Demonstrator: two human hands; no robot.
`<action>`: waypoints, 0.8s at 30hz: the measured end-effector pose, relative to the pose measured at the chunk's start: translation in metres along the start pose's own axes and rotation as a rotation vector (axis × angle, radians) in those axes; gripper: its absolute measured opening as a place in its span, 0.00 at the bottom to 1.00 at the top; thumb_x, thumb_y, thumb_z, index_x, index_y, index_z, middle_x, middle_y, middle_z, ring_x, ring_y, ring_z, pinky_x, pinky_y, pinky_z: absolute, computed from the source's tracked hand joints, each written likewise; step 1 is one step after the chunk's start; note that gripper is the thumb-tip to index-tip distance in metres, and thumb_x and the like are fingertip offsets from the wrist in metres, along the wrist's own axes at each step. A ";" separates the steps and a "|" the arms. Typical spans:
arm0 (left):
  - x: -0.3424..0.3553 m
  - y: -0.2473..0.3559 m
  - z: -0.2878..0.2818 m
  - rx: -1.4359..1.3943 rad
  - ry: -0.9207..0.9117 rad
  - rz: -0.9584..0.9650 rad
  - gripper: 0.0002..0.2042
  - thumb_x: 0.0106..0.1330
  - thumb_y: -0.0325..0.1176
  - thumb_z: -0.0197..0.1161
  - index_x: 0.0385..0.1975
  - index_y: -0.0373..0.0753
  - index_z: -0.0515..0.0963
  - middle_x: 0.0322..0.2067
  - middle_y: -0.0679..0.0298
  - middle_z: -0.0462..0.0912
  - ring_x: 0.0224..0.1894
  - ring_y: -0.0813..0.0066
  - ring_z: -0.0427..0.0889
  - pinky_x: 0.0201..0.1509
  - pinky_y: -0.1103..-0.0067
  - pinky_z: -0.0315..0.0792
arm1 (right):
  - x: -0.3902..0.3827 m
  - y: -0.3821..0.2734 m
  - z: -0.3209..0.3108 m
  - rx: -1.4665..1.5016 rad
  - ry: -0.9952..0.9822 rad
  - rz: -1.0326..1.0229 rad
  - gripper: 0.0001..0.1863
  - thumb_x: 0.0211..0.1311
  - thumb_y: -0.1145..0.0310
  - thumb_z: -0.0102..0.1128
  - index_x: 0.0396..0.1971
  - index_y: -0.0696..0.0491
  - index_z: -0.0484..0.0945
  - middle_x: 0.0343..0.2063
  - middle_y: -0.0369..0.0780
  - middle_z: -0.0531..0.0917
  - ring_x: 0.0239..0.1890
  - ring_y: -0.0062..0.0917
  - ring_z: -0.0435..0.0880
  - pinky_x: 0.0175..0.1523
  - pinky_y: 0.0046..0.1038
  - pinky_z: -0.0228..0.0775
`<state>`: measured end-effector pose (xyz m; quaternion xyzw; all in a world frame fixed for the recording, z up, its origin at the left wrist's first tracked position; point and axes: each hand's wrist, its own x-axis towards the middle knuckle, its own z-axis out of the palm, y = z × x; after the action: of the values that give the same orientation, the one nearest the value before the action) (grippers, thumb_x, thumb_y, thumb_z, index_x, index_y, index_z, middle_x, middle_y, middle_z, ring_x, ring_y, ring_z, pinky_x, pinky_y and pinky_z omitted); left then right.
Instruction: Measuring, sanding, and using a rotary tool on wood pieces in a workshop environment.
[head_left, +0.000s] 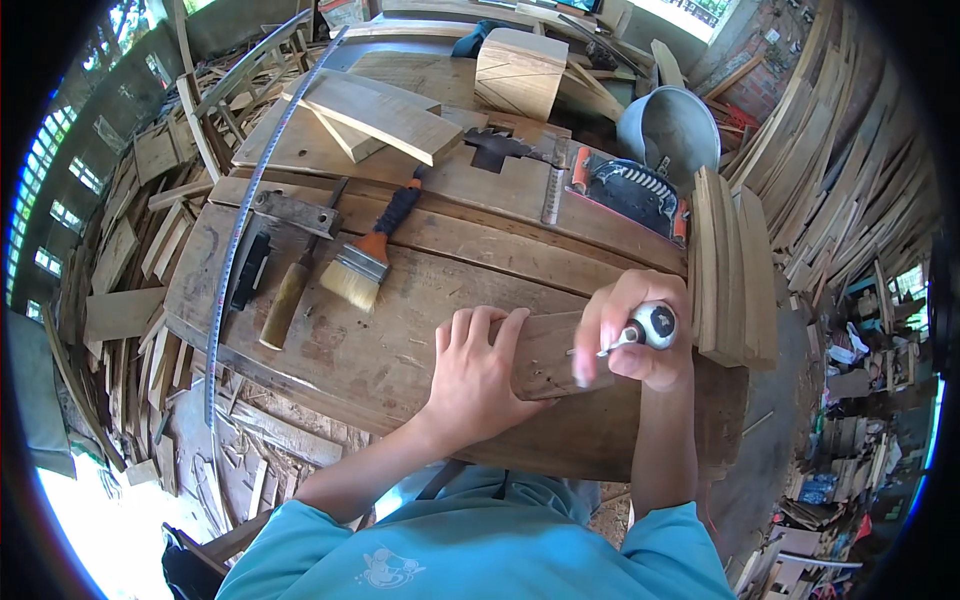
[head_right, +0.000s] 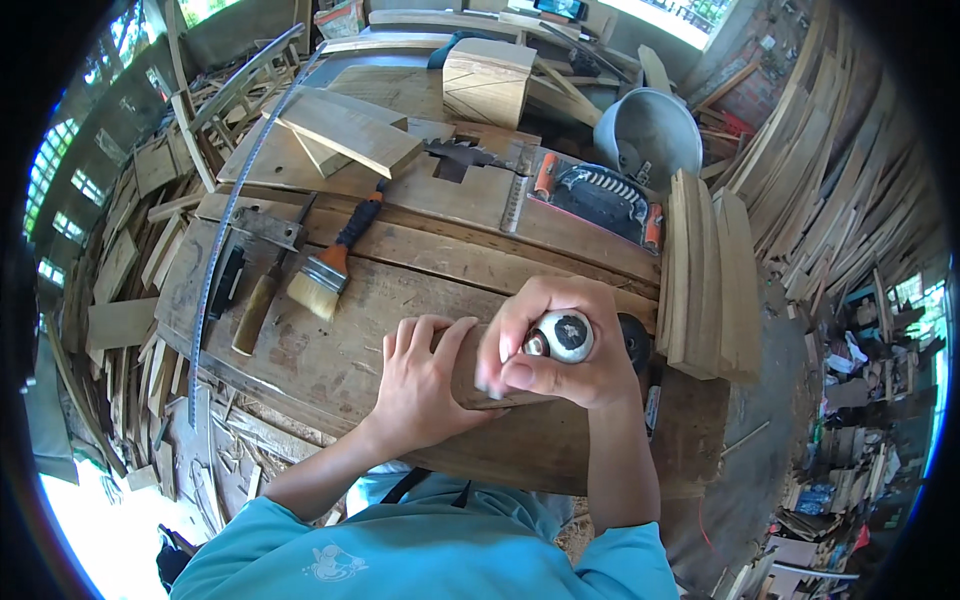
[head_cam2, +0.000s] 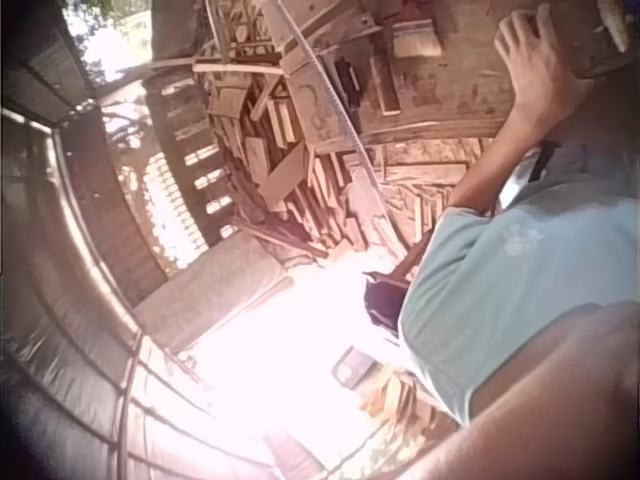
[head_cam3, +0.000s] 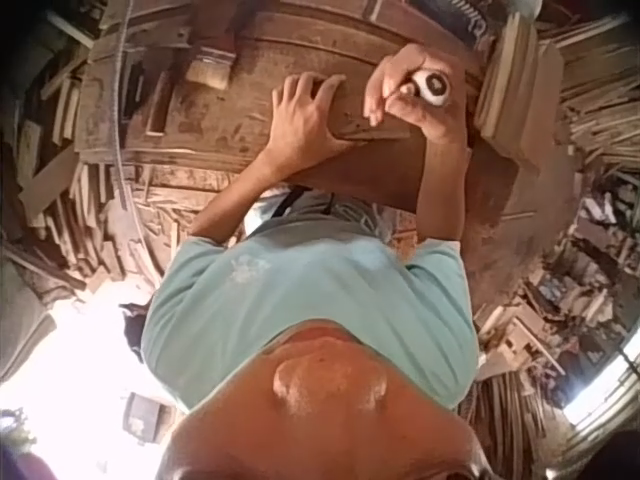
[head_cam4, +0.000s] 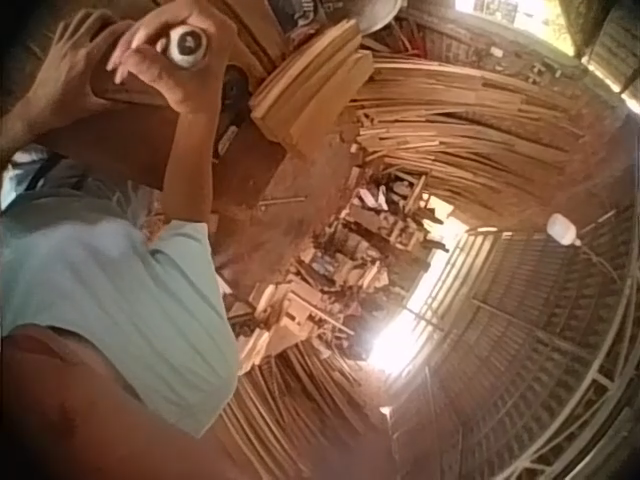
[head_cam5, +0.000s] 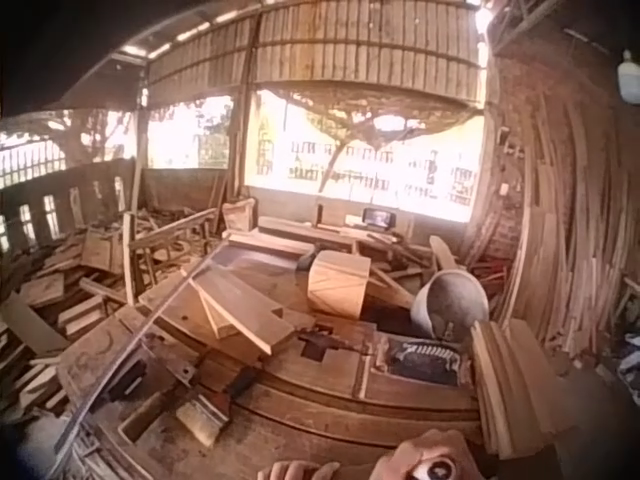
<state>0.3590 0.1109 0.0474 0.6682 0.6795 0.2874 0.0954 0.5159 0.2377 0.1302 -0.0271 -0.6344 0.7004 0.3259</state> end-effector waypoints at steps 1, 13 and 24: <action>0.002 0.001 0.000 -0.013 -0.001 0.008 0.48 0.41 0.53 0.83 0.64 0.38 0.72 0.54 0.56 0.72 0.60 0.54 0.69 0.64 0.60 0.63 | -0.005 0.004 -0.006 0.034 0.008 -0.025 0.12 0.57 0.75 0.73 0.27 0.55 0.74 0.24 0.40 0.81 0.25 0.23 0.82 0.33 0.23 0.74; 0.006 0.004 -0.002 0.012 -0.048 -0.013 0.49 0.38 0.52 0.84 0.65 0.42 0.72 0.55 0.58 0.73 0.61 0.55 0.68 0.64 0.60 0.62 | -0.016 0.013 0.018 -0.126 0.391 -0.146 0.11 0.55 0.80 0.71 0.22 0.55 0.75 0.18 0.36 0.80 0.19 0.16 0.76 0.25 0.21 0.64; 0.003 0.005 0.003 0.024 -0.048 -0.015 0.49 0.40 0.53 0.83 0.66 0.41 0.71 0.55 0.56 0.72 0.61 0.55 0.69 0.65 0.60 0.62 | -0.020 0.044 0.052 -0.730 0.877 -0.542 0.11 0.68 0.80 0.64 0.28 0.56 0.70 0.20 0.36 0.77 0.16 0.13 0.73 0.20 0.19 0.60</action>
<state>0.3641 0.1141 0.0483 0.6708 0.6855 0.2623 0.1060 0.4891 0.1836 0.0929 -0.2597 -0.6243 0.2550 0.6912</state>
